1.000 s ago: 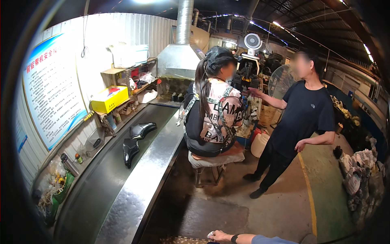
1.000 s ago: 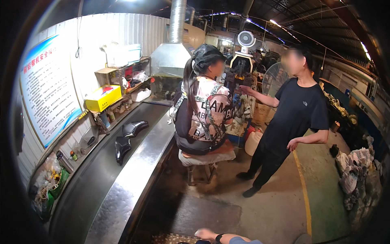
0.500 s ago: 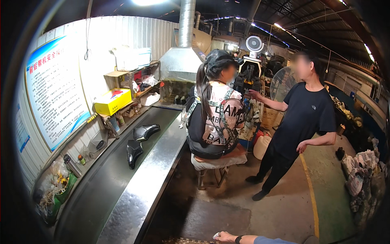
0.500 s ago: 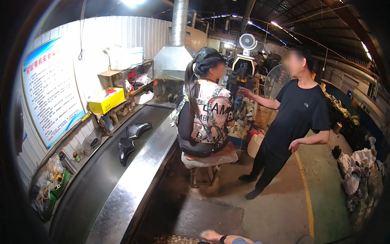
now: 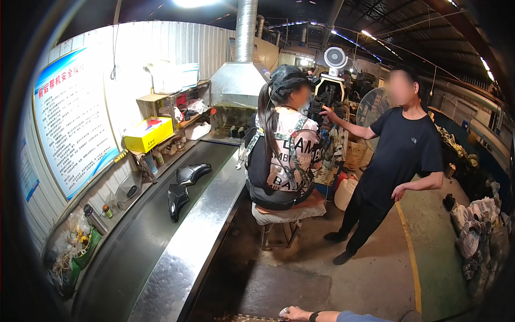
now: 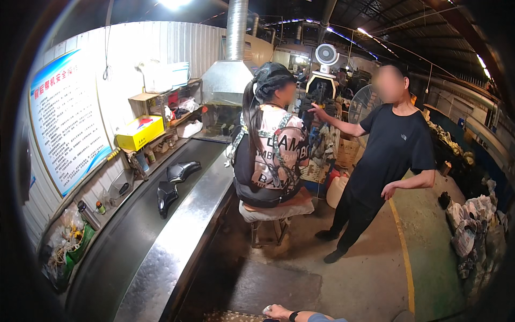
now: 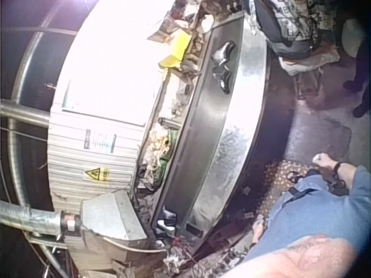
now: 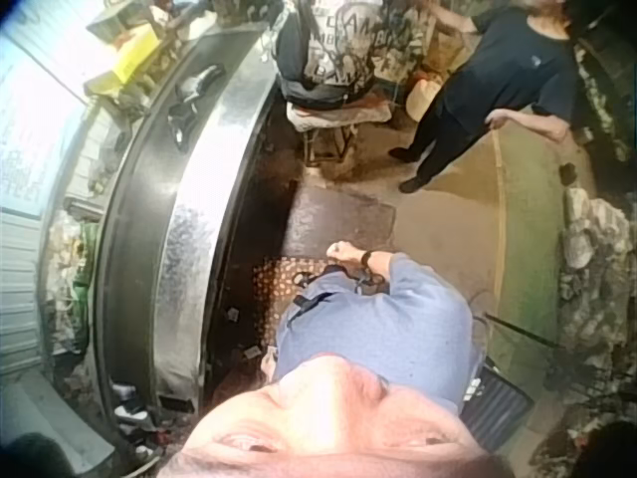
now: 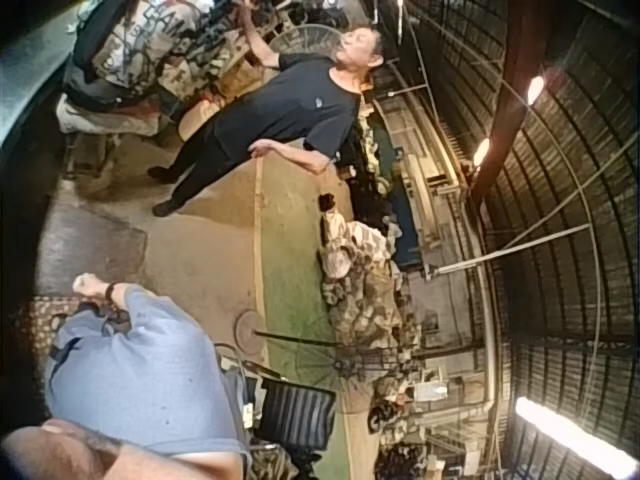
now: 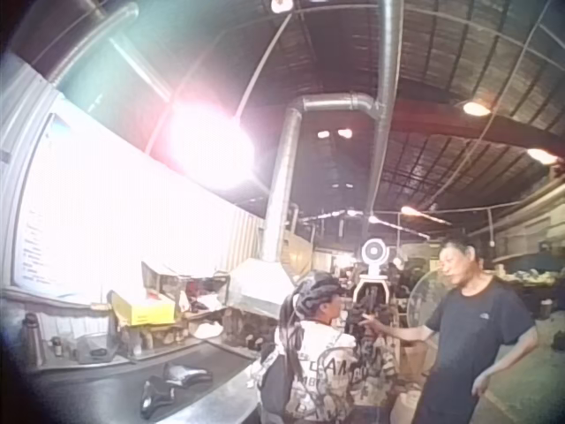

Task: Operating a lasting machine to shape shoe uppers in a factory.

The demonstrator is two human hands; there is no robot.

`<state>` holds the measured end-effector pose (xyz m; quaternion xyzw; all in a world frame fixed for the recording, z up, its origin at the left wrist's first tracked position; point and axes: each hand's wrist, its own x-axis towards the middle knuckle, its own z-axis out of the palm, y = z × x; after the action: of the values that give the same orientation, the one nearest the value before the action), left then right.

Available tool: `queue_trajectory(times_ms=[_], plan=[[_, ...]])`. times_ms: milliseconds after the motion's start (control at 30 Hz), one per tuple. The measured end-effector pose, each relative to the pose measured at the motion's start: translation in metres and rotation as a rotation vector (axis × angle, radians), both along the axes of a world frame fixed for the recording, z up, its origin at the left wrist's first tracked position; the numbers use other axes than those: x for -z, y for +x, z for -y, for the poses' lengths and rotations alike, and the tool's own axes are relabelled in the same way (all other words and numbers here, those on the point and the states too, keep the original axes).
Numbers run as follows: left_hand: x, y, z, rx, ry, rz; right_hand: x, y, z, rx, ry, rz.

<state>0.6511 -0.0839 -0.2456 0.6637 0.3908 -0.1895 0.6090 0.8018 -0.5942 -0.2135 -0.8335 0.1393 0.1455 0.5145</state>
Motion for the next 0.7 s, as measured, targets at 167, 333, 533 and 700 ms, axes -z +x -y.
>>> queue_trajectory(times_ms=[167,333,533,700], plan=[[0.001,-0.003,0.003,-0.002,-0.005,0.003,-0.003,0.0,0.005,-0.005,0.027,-0.047],[-0.003,-0.017,0.006,-0.05,-0.002,0.008,0.002,0.012,0.006,-0.106,-0.047,-0.077],[-0.037,0.006,0.023,-0.159,-0.036,0.078,0.022,0.045,0.006,-0.109,-0.125,-0.284],[-0.033,0.015,-0.011,-0.169,0.142,0.114,-0.038,0.103,-0.064,-0.204,0.228,-0.218]])
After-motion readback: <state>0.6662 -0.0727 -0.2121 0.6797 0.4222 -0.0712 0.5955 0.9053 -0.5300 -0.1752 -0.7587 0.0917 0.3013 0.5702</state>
